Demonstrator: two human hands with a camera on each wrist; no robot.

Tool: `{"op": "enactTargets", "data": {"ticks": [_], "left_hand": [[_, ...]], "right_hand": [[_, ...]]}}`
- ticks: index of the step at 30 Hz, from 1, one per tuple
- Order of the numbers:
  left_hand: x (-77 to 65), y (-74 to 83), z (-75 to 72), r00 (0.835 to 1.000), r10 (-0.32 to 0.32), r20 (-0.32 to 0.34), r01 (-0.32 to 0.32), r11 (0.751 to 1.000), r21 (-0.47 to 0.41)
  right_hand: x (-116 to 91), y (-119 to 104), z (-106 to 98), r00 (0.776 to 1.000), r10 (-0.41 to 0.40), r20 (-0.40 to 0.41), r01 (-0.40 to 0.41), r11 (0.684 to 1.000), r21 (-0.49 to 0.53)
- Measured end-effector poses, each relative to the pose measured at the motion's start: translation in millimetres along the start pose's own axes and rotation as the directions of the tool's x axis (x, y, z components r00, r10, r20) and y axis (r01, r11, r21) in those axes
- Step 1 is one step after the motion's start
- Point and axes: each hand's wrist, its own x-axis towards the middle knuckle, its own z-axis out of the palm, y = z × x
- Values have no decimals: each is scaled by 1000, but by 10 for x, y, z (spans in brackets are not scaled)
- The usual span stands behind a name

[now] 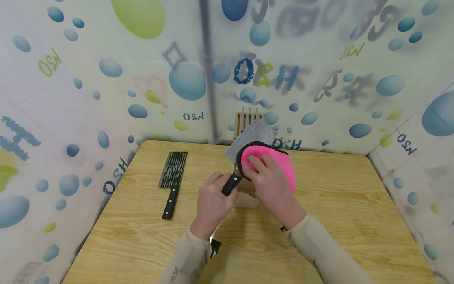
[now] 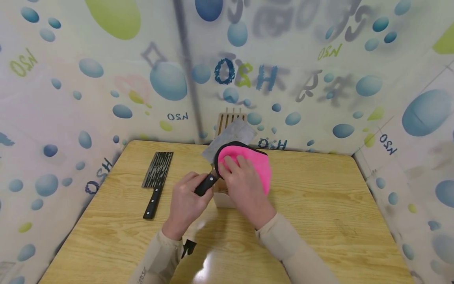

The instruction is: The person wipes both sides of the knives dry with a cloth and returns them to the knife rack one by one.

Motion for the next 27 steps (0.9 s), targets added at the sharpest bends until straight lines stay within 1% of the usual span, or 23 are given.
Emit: {"op": "enactTargets", "data": {"ticks": [5, 10, 14, 19, 23, 27], "left_hand": [[-12, 1, 12, 1000, 0, 11, 0, 1000, 9], [-11, 1, 17, 1000, -4, 12, 4, 1000, -1], [-2, -4, 14, 1000, -9, 5, 9, 1000, -12], [17, 0, 2, 1000, -26, 3, 26, 1000, -13], [26, 6, -2, 999, -36, 2, 36, 999, -16], [32, 6, 2, 999, -44, 2, 44, 999, -10]], "right_hand": [[8, 76, 9, 1000, 5, -13, -5, 1000, -22], [9, 100, -5, 1000, 26, -2, -26, 1000, -1], [4, 72, -34, 999, 32, 27, -33, 999, 39], [0, 7, -69, 998, 31, 54, -35, 997, 65], [-3, -28, -82, 998, 28, 55, -32, 997, 73], [-11, -61, -84, 999, 3, 46, -7, 997, 75]]}}
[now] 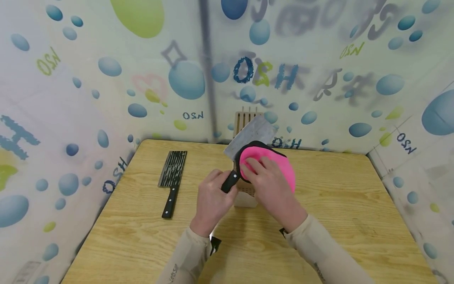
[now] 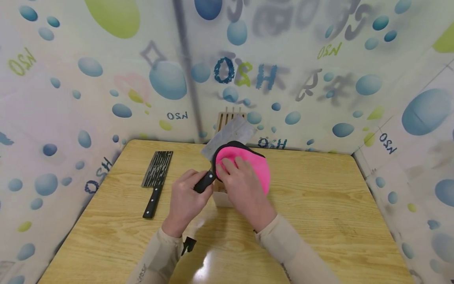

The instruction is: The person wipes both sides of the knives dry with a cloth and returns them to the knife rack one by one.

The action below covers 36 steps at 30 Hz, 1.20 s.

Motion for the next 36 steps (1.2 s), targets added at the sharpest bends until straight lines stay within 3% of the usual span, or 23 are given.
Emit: {"op": "enactTargets", "data": {"ticks": [12, 20, 36], "left_hand": [[31, -17, -3, 1000, -19, 5, 18, 1000, 19], [29, -22, 3, 1000, 0, -9, 0, 1000, 18], [-4, -2, -2, 1000, 5, -9, -6, 1000, -5]], "right_hand": [[-25, -142, -8, 996, -77, -37, 76, 997, -17], [-16, -123, 21, 999, -28, -42, 28, 1000, 9], [28, 151, 107, 997, 8, -83, -11, 999, -37]]}}
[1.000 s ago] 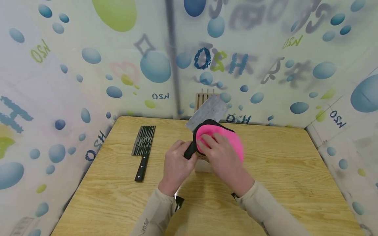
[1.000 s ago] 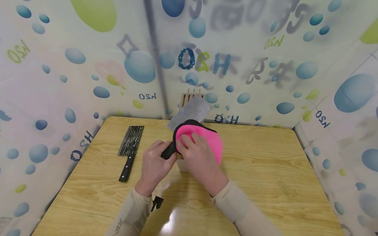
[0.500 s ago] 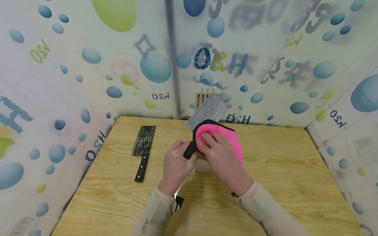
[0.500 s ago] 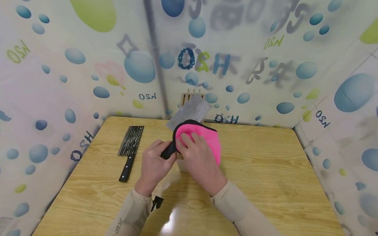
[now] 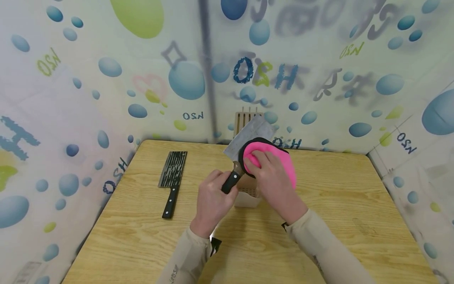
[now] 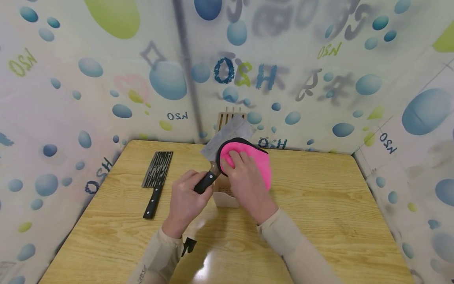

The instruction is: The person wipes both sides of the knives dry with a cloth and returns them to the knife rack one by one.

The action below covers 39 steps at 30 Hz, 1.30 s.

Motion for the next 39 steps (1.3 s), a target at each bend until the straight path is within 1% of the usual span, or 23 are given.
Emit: {"op": "enactTargets", "data": {"ticks": [2, 8, 13, 19, 21, 25, 28, 33, 39], "left_hand": [[-4, 2, -2, 1000, -2, 5, 2, 1000, 0], [-8, 6, -8, 1000, -1, 11, 1, 1000, 0], [-13, 5, -13, 1000, -2, 10, 2, 1000, 3], [-9, 7, -8, 1000, 2, 7, -2, 1000, -4], [-5, 7, -4, 1000, 7, 8, -7, 1000, 0], [-1, 8, 1, 1000, 8, 9, -9, 1000, 10], [4, 14, -1, 1000, -3, 14, 3, 1000, 10], [12, 15, -4, 1000, -22, 19, 22, 1000, 5], [20, -1, 1, 1000, -24, 12, 24, 1000, 14]], "right_hand": [[1, 23, 2, 1000, 10, 3, -10, 1000, 7], [8, 75, -15, 998, 37, 44, -38, 999, 19], [4, 114, -1, 997, 59, 40, -61, 997, 51], [-5, 129, -3, 995, 87, 43, -90, 994, 63], [-11, 112, -14, 996, 79, 45, -83, 994, 76], [-19, 48, -38, 998, 38, 44, -42, 995, 87], [-18, -12, -58, 999, 16, 44, -20, 997, 75], [-25, -102, -67, 998, 5, 63, -9, 998, 60], [-42, -218, -63, 998, -50, 40, 48, 997, 63]]}}
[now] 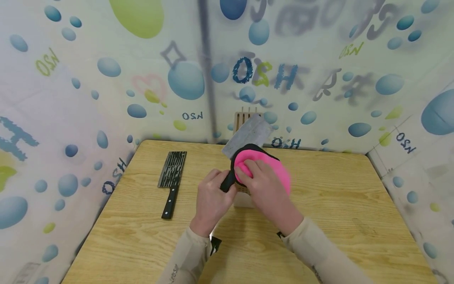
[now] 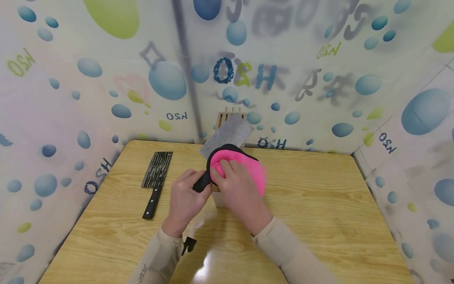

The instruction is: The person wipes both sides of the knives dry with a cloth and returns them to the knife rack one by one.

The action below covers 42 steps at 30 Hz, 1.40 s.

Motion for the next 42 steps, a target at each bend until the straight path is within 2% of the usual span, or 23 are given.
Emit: {"op": "enactTargets", "data": {"ticks": [6, 11, 26, 36, 42], "left_hand": [[6, -9, -4, 1000, 11, -11, -11, 1000, -1], [-1, -9, -3, 999, 35, -13, -35, 999, 5], [-23, 3, 20, 999, 48, -6, -48, 999, 7], [-33, 21, 17, 998, 60, 8, -60, 998, 4], [-31, 26, 7, 998, 59, 11, -59, 998, -1]], "right_hand": [[10, -55, -12, 1000, 8, 2, -8, 1000, 24], [34, -27, -15, 999, 27, 24, -27, 1000, 1], [79, 201, 54, 999, 48, -6, -48, 997, -60], [75, 368, 31, 996, 92, -10, -93, 994, -56], [71, 395, 31, 993, 113, -19, -114, 993, -29]]}}
